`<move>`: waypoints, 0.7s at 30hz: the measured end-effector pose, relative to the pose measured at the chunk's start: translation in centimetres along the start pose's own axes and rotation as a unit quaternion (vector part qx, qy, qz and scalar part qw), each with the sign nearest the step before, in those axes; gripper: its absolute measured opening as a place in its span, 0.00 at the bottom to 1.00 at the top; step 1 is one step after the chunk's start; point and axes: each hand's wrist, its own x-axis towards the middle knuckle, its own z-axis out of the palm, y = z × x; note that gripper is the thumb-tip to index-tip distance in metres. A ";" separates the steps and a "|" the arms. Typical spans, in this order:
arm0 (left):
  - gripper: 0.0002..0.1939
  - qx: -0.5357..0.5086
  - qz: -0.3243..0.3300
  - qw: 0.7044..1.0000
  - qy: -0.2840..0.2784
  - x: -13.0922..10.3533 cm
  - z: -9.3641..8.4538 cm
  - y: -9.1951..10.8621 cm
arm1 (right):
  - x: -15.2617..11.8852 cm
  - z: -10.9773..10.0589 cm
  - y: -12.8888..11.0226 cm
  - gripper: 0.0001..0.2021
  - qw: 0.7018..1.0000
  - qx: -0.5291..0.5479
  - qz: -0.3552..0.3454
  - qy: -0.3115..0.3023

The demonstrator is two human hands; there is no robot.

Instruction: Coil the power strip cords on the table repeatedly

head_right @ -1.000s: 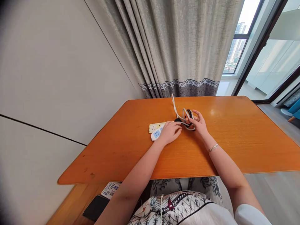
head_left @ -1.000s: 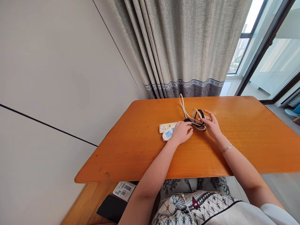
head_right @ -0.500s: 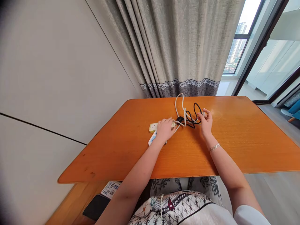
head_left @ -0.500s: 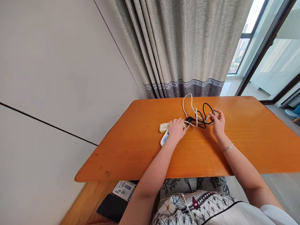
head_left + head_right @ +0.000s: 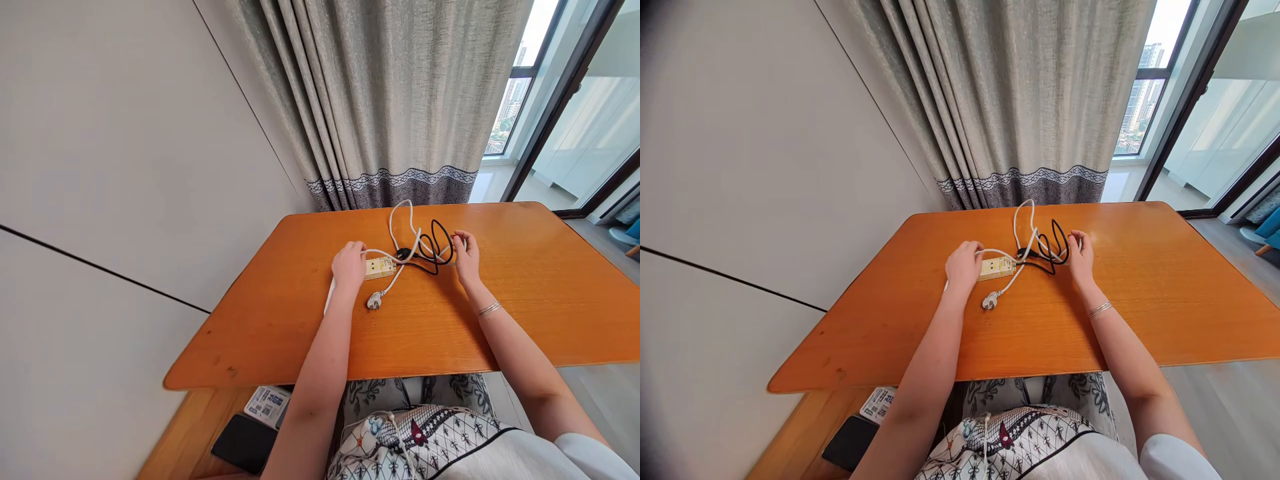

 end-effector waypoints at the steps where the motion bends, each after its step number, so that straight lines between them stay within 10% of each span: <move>1: 0.12 0.011 -0.024 1.000 0.007 0.2 -0.2 -0.5 | 0.1 -0.1 0.1 0.15 1.000 -0.011 -0.005 0.002; 12: 0.16 0.053 -0.095 0.993 -0.035 1.8 0.9 -3.8 | 0.6 -2.0 -0.7 0.21 0.897 -0.431 -0.100 0.014; 21: 0.15 0.031 0.002 0.998 -0.051 0.7 1.9 -1.7 | -1.4 -1.2 -4.0 0.22 0.843 -0.483 -0.225 -0.078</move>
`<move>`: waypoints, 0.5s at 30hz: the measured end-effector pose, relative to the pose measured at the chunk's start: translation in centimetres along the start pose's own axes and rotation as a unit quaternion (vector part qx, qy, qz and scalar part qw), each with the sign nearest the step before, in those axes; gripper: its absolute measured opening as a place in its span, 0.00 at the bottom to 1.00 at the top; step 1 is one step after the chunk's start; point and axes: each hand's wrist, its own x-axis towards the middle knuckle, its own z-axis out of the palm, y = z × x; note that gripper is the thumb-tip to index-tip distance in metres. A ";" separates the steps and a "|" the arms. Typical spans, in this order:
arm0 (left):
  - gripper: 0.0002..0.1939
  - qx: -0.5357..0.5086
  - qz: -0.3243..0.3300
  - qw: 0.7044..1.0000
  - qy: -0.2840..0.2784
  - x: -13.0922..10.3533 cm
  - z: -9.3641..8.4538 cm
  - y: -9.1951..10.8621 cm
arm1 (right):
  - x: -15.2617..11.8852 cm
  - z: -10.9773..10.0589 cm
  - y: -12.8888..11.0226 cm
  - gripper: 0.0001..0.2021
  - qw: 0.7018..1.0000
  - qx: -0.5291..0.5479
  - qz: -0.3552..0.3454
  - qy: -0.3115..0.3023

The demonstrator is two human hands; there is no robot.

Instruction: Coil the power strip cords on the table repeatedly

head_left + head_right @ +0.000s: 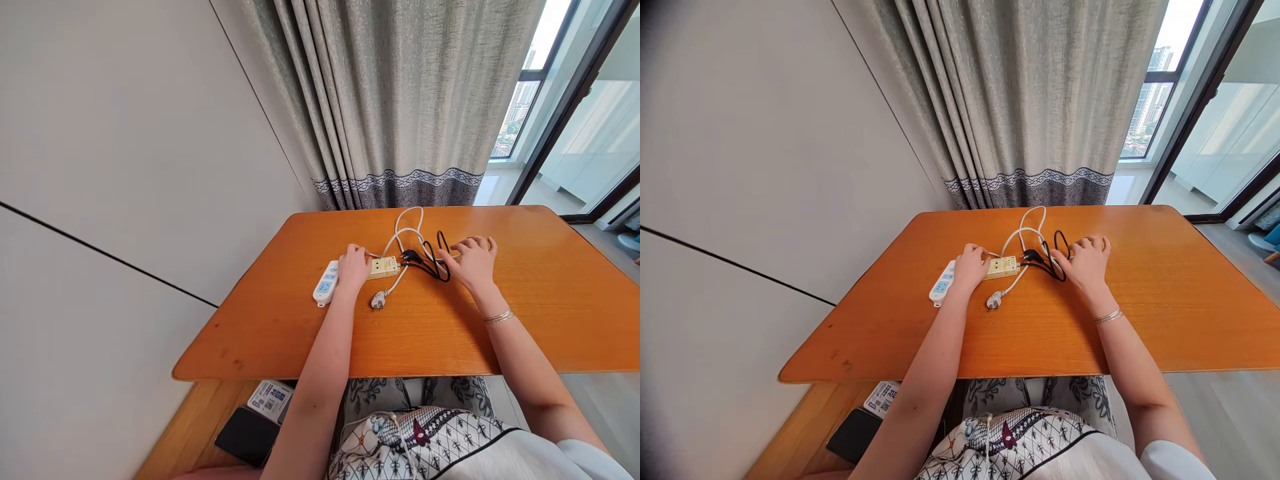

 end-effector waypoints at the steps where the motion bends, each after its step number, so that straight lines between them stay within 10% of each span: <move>1: 0.15 -0.006 0.016 1.000 -0.017 -0.1 0.0 0.2 | -0.1 -0.1 -0.4 0.22 1.000 0.006 -0.011 -0.019; 11: 0.28 -0.031 0.110 0.988 -0.105 -0.6 -0.3 0.3 | 0.7 -0.1 0.3 0.10 0.966 0.146 0.117 -0.181; 15: 0.26 -0.144 0.098 0.975 -0.141 -0.7 -1.2 0.0 | 1.4 0.0 1.2 0.09 0.855 0.439 0.254 -0.111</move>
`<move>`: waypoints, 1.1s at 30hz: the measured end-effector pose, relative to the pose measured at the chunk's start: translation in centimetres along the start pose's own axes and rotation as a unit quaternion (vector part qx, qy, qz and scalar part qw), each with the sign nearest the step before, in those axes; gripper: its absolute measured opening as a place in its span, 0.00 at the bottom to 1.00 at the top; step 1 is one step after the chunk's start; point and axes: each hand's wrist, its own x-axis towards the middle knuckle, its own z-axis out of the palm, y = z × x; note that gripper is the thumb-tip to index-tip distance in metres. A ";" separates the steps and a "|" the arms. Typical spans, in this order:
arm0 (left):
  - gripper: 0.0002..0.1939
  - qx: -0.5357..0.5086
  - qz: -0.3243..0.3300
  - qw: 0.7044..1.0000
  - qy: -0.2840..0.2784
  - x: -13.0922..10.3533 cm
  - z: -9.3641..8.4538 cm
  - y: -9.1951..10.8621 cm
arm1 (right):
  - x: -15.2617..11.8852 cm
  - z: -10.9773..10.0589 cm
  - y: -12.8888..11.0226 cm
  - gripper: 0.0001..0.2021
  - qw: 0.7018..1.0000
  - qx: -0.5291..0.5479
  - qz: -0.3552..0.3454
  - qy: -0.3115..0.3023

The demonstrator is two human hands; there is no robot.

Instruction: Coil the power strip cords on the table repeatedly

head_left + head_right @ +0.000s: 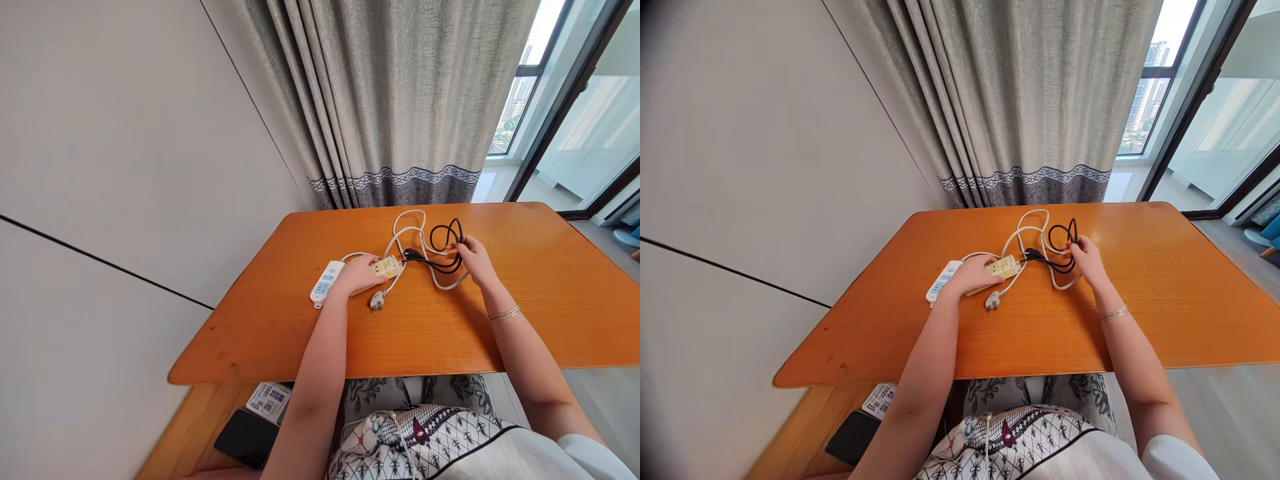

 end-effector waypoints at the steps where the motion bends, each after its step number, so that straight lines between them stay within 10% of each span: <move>1: 0.25 -0.038 0.006 0.999 -0.010 -0.1 -0.2 0.1 | 0.1 -0.1 0.0 0.10 0.997 0.076 0.004 0.011; 5: 0.25 -0.226 0.051 0.972 -0.043 -1.0 -1.0 0.7 | 0.1 -0.6 -0.6 0.16 0.963 0.252 -0.062 0.072; 10: 0.38 -0.488 0.090 0.864 -0.083 -1.8 -0.7 2.0 | -0.4 -0.7 -1.4 0.18 0.952 0.273 -0.109 0.088; 22: 0.39 -0.610 0.112 0.748 -0.234 -1.9 1.2 4.1 | -0.2 -0.8 -1.7 0.13 0.941 0.239 -0.184 0.151; 33: 0.28 -0.839 0.183 0.509 0.053 -2.2 -1.1 0.6 | 2.0 -9.3 -6.0 0.17 0.818 -0.088 -0.368 0.434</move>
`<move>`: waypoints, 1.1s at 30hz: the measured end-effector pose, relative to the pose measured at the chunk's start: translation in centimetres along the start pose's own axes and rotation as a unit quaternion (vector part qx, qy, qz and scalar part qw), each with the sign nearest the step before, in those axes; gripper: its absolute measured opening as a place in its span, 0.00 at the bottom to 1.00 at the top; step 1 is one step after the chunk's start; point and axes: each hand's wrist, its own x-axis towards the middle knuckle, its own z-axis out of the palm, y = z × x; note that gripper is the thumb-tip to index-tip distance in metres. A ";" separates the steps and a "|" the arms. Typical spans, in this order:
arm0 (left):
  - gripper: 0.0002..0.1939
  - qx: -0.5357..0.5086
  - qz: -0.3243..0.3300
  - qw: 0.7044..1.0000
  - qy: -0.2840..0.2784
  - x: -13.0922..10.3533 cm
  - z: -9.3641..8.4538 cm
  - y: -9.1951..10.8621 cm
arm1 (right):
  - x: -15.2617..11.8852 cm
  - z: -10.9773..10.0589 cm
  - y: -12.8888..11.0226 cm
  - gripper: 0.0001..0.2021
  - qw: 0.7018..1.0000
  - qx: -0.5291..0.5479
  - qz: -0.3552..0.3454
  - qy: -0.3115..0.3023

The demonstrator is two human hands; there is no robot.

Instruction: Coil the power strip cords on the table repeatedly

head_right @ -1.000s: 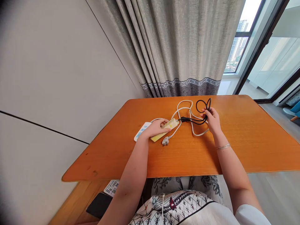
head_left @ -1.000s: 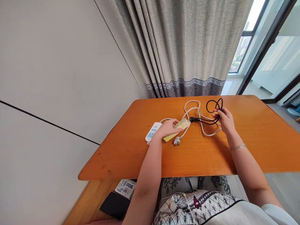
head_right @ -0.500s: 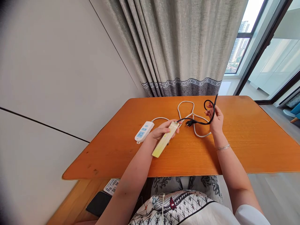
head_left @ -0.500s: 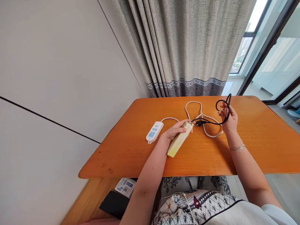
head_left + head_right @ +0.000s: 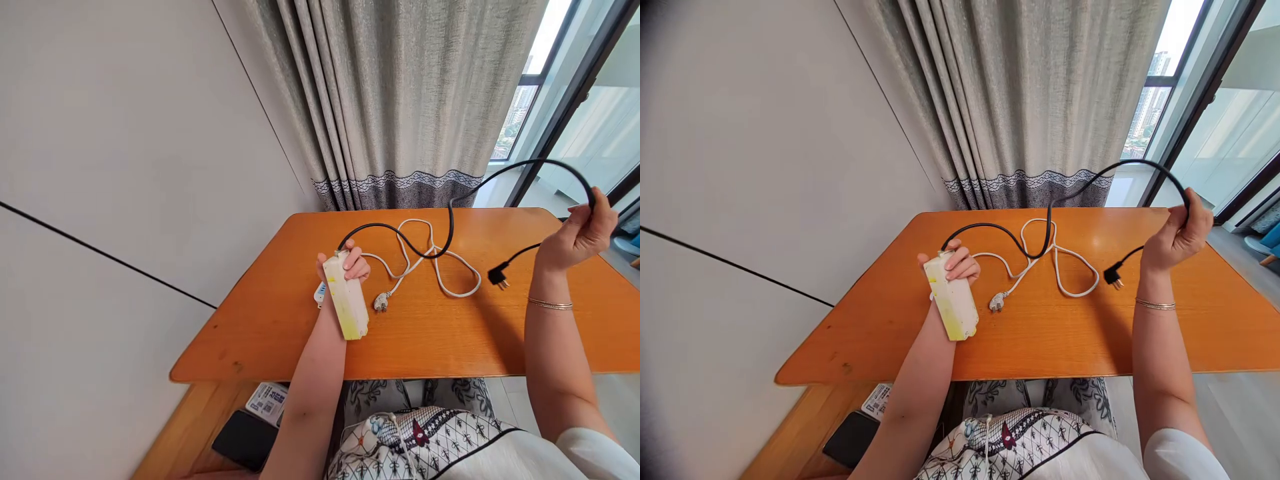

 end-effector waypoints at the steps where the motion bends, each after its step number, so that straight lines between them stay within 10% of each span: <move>1: 0.26 -0.003 0.003 1.000 0.006 -0.1 0.1 0.2 | 0.4 -0.3 0.4 0.17 0.998 -0.048 -0.027 -0.022; 6: 0.24 0.086 -0.059 0.994 -0.030 -0.4 1.6 0.1 | 0.4 -0.1 1.9 0.23 0.971 -0.220 -0.009 -0.098; 11: 0.23 0.204 -0.158 0.961 -0.104 -0.1 3.3 -1.3 | -2.5 1.7 -2.5 0.18 0.957 -0.070 -0.031 -0.280; 16: 0.25 0.225 -0.211 0.939 -0.155 -0.3 5.7 -1.6 | -7.6 3.1 -9.2 0.24 0.785 0.151 -0.030 -0.601; 21: 0.25 0.261 -0.259 0.912 -0.181 -2.0 8.3 -0.4 | -10.1 3.6 -10.4 0.21 0.650 0.176 -0.005 -0.740; 28: 0.24 0.269 -0.172 0.944 -0.078 -3.7 9.7 2.4 | -7.1 1.5 -9.5 0.22 0.469 0.149 0.072 -0.868; 33: 0.27 0.281 -0.071 0.956 -0.038 -4.3 10.0 4.5 | -5.9 0.4 -9.3 0.21 0.526 -0.133 -0.109 -0.833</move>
